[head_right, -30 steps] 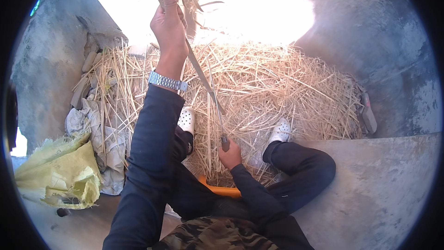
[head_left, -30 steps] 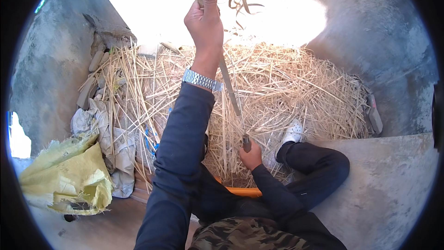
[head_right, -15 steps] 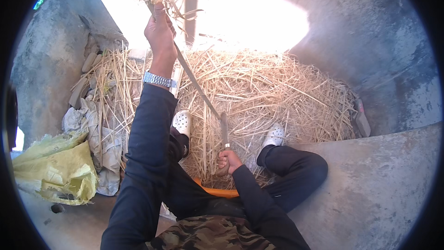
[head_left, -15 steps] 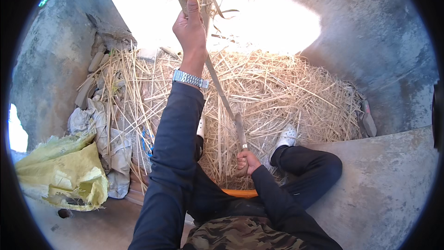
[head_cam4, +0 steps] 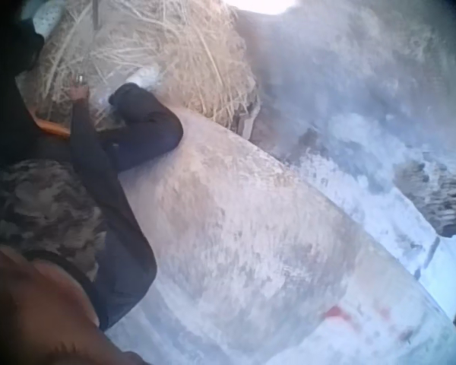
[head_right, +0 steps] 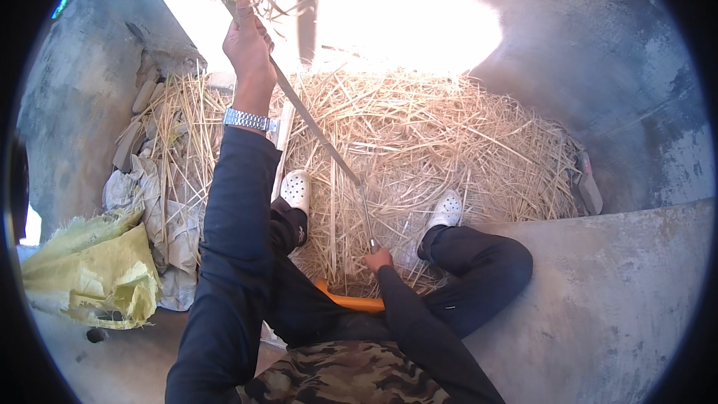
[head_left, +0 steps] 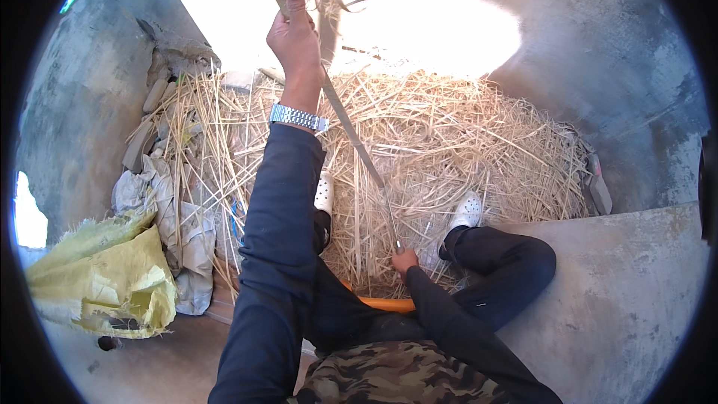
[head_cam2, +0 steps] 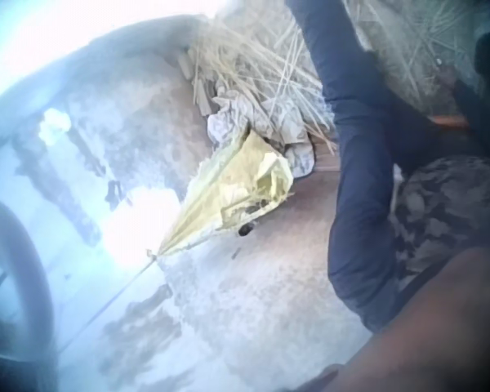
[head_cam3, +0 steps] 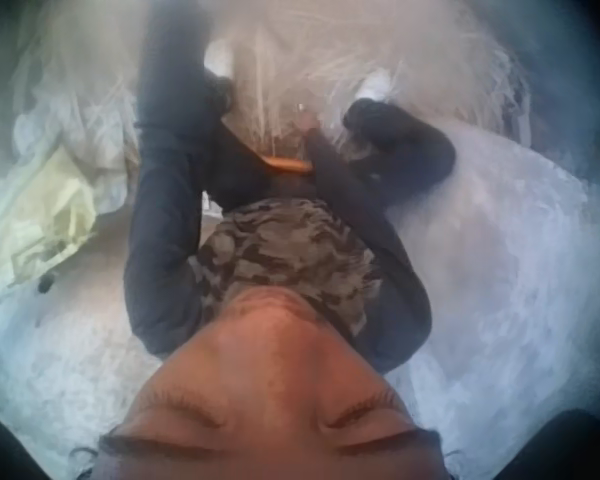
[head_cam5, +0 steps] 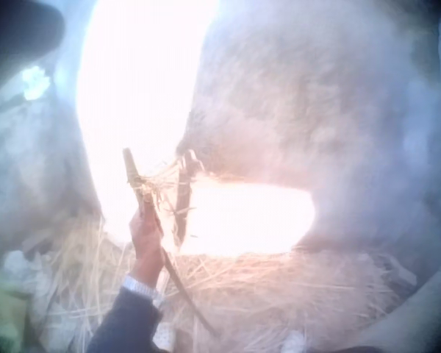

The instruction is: The person sits on the floor and uses a knife to peel the outer layer off a long bamboo stick. They hold the stick with one hand and scrape the blade along its length to remove the fibrous exterior, creating a pile of shavings.

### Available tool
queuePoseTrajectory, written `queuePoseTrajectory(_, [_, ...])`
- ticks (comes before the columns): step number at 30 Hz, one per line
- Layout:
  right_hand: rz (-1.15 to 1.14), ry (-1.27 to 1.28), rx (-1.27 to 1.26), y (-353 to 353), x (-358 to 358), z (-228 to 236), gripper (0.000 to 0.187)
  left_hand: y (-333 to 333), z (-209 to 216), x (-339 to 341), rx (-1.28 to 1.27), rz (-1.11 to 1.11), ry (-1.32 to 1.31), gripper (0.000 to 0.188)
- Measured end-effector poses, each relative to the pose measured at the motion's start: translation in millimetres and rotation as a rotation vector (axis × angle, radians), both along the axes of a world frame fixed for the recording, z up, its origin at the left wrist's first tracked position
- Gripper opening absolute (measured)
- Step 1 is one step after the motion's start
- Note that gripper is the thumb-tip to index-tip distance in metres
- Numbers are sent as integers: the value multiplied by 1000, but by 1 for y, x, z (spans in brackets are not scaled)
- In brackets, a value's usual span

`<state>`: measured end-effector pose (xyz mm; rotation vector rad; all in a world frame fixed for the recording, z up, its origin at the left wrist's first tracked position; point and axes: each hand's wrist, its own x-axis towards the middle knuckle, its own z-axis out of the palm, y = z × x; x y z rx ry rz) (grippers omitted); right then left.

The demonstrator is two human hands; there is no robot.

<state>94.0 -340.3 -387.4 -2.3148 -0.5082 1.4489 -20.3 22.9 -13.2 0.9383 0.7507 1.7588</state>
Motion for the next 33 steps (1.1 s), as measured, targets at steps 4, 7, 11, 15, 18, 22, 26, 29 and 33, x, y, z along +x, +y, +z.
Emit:
queuePoseTrajectory(4, [-190,554,-21,6,9,23,8,-2,5,-12,-28,48,35,49])
queuePoseTrajectory(7, [-454,1067,-14,26,12,47,4,-15,29,-19,-36,-69,18,44])
queuePoseTrajectory(11, [-468,1022,52,24,13,95,4,-39,58,-25,64,-293,28,44])
queuePoseTrajectory(15, [-394,911,203,12,3,134,3,-25,19,-28,295,-436,-74,44])
queuePoseTrajectory(18, [-303,771,331,5,-3,174,5,-25,2,-9,22,-250,-87,40])
queuePoseTrajectory(22, [-187,563,563,12,-19,218,8,-8,-13,-5,-15,-342,-273,36])
queuePoseTrajectory(26, [-6,250,931,48,-34,242,7,-14,-30,3,55,-292,-191,34])
queuePoseTrajectory(29, [77,23,1044,62,-57,216,9,-28,-25,-8,87,-229,-120,33])
queuePoseTrajectory(33, [187,-53,548,53,-42,134,10,-22,-20,13,157,-126,-53,30])
